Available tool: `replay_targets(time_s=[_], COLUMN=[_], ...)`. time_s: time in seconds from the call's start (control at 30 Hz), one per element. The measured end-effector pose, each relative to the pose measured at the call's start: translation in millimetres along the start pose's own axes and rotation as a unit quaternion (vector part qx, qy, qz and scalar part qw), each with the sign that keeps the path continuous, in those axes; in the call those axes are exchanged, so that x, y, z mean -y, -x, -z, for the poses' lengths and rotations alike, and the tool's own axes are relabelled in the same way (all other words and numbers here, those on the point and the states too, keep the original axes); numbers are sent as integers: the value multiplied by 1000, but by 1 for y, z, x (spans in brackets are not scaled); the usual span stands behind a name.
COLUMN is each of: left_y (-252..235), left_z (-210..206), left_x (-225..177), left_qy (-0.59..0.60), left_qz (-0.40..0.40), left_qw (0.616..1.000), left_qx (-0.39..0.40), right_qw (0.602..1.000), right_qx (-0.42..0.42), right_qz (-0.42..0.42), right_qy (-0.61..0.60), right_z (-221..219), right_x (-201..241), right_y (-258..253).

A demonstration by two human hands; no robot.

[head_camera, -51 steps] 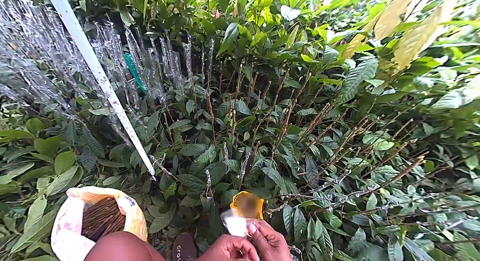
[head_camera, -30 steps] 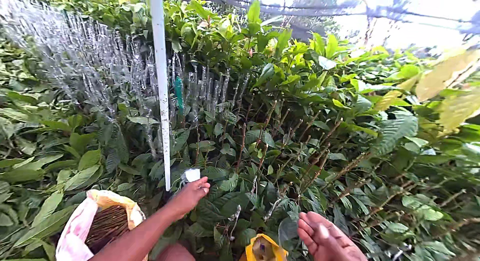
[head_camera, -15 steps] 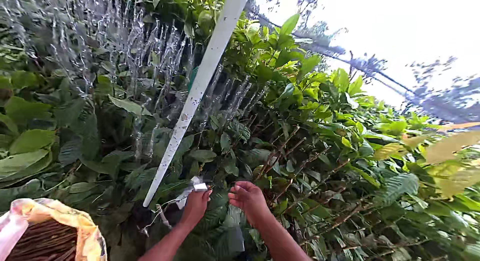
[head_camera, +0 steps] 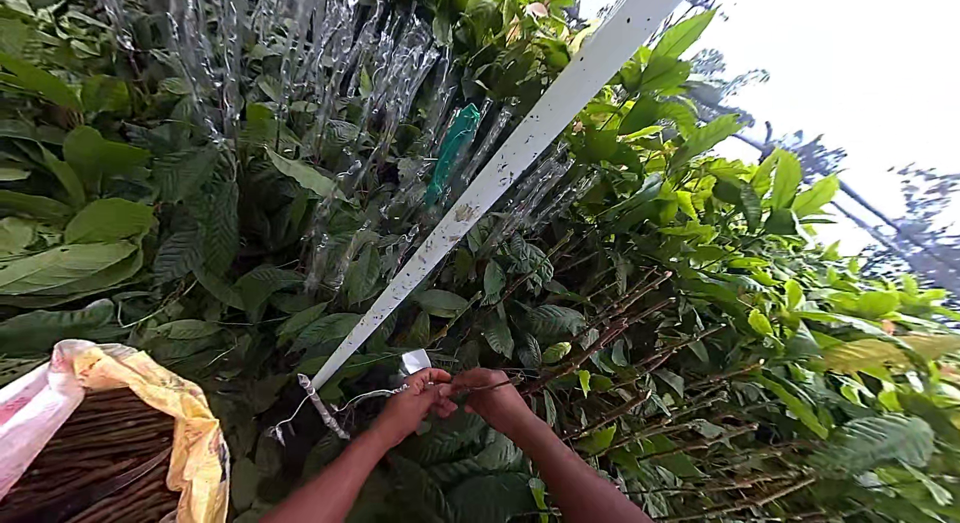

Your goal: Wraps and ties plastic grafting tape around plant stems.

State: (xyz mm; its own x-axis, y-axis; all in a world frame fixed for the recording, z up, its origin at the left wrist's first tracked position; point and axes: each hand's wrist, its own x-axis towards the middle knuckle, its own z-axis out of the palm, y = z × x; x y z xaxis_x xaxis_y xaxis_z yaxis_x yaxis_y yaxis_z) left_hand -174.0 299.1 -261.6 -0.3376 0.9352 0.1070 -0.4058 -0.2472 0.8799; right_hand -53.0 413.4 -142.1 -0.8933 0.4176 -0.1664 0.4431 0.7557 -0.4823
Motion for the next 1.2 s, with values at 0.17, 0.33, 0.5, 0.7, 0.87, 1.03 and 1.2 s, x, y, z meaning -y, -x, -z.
replay_targets(time_s=[0.17,0.33,0.5,0.7,0.87,1.03,1.2], left_y=[3,2,0,8,14,14,19], left_z=[-4,-8,-8,-16,7,-12,-7], left_x=[1,-6,-11,17,6,-14,-5], left_qy=[-175,-296,-247,-355,-203,-236,-353], left_qz=[-69,-69,-22,-165,-74,-27,-149], left_qw=[982,952,969,910,976,970,922], left_qx=[-27,-45,3,138,1,-45,57], right_qw=[993,975,973,990,893,960,966], right_qx=[30,9,43,107,121,184,109], right_qz=[-110,-205,21,-91,-187,-33,-93], right_qy=[-15,-82,228,18,390,207,217], right_z=[1,-9,-46,57,58,5,75], right_x=[15,32,105,82,60,120,83], right_y=[0,30,107,29,37,82,52])
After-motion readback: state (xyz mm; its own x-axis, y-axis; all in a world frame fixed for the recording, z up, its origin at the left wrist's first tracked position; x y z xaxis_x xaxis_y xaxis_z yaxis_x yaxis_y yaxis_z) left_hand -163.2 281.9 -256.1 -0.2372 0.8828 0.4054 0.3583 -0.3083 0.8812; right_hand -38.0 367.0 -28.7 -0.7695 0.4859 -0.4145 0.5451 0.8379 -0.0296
